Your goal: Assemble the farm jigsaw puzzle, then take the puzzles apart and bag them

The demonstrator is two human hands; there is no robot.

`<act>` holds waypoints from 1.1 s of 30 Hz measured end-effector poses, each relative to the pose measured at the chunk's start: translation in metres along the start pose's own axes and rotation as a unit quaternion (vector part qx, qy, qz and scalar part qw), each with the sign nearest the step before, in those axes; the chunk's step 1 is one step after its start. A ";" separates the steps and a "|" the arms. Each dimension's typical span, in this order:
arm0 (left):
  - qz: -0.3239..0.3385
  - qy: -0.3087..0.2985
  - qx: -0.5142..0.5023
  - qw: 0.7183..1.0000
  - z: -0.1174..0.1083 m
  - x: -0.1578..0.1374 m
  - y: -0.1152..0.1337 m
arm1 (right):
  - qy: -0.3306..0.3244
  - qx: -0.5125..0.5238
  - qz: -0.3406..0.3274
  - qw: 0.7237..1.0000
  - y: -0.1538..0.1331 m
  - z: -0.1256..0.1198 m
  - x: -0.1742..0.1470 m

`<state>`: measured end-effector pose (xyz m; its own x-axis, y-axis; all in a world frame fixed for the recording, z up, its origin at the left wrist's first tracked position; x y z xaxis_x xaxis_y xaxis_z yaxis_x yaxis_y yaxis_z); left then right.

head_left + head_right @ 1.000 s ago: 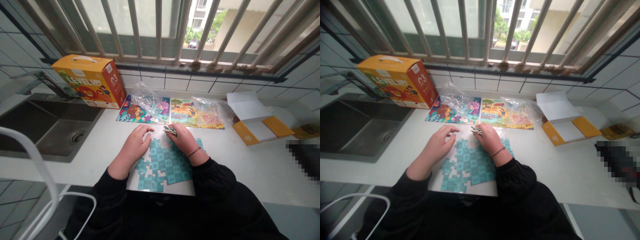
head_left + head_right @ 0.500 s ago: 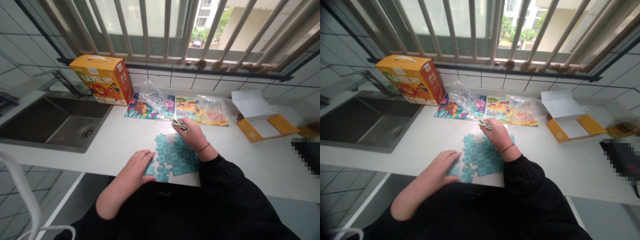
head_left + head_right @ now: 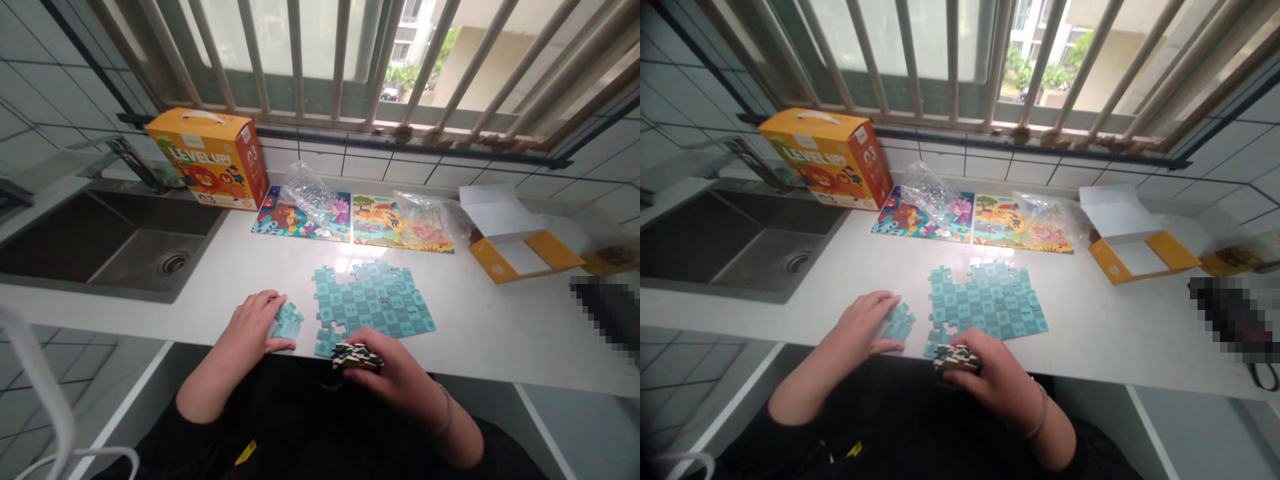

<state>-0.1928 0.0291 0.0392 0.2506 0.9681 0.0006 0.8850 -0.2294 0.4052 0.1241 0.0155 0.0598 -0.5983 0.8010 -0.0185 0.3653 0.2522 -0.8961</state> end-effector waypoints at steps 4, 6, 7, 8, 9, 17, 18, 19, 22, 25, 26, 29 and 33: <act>-0.012 -0.021 -0.053 0.998 -0.006 0.006 0.009 | 0.020 0.028 0.012 0.999 0.006 0.013 -0.011; -0.019 -0.024 -0.080 0.996 -0.008 0.011 0.012 | 0.020 0.036 0.016 0.999 0.008 0.018 -0.012; -0.023 -0.022 -0.093 0.995 -0.009 0.013 0.013 | 0.020 0.038 0.017 0.999 0.009 0.019 -0.012; -0.030 -0.021 -0.106 0.994 -0.010 0.014 0.014 | 0.021 0.041 0.017 0.999 0.009 0.020 -0.012; -0.039 -0.023 -0.120 0.992 -0.010 0.015 0.015 | 0.024 0.044 0.015 0.999 0.008 0.020 -0.012; -0.098 -0.053 -0.321 0.940 0.006 0.016 0.053 | 0.115 0.110 0.003 0.987 0.004 0.013 -0.006; -0.098 -0.057 -0.362 0.925 0.011 0.017 0.061 | 0.119 0.125 0.011 0.985 0.005 0.013 -0.006; -0.098 -0.060 -0.404 0.908 0.015 0.018 0.070 | 0.121 0.143 0.028 0.982 0.007 0.013 -0.005; -0.090 -0.039 -0.497 0.862 0.026 0.024 0.090 | 0.129 0.207 0.098 0.965 0.015 0.015 -0.002; -0.089 -0.019 -0.519 0.850 0.034 0.031 0.104 | 0.159 0.255 0.129 0.945 0.020 0.017 0.003; -0.088 -0.016 -0.518 0.850 0.036 0.034 0.108 | 0.167 0.265 0.134 0.940 0.021 0.018 0.004; -0.075 -0.010 -0.526 0.847 0.042 0.043 0.117 | 0.164 0.287 0.147 0.932 0.023 0.020 0.009; -0.045 -0.011 -0.566 0.823 0.048 0.048 0.120 | 0.146 0.295 0.143 0.933 0.027 0.022 0.009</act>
<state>-0.0555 0.0432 0.0444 0.2218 0.9711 -0.0884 -0.0301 0.0974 0.9948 0.1133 0.0174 0.0256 -0.2846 0.9258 -0.2489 -0.0285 -0.2677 -0.9631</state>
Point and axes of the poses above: each hand's wrist, its own x-axis towards the middle knuckle, its own z-axis out of the palm, y = z × x, the point moved 3 cm from there along x, towards the middle knuckle, and after that the axes turned 2 degrees about z, right-handed, at the moved point
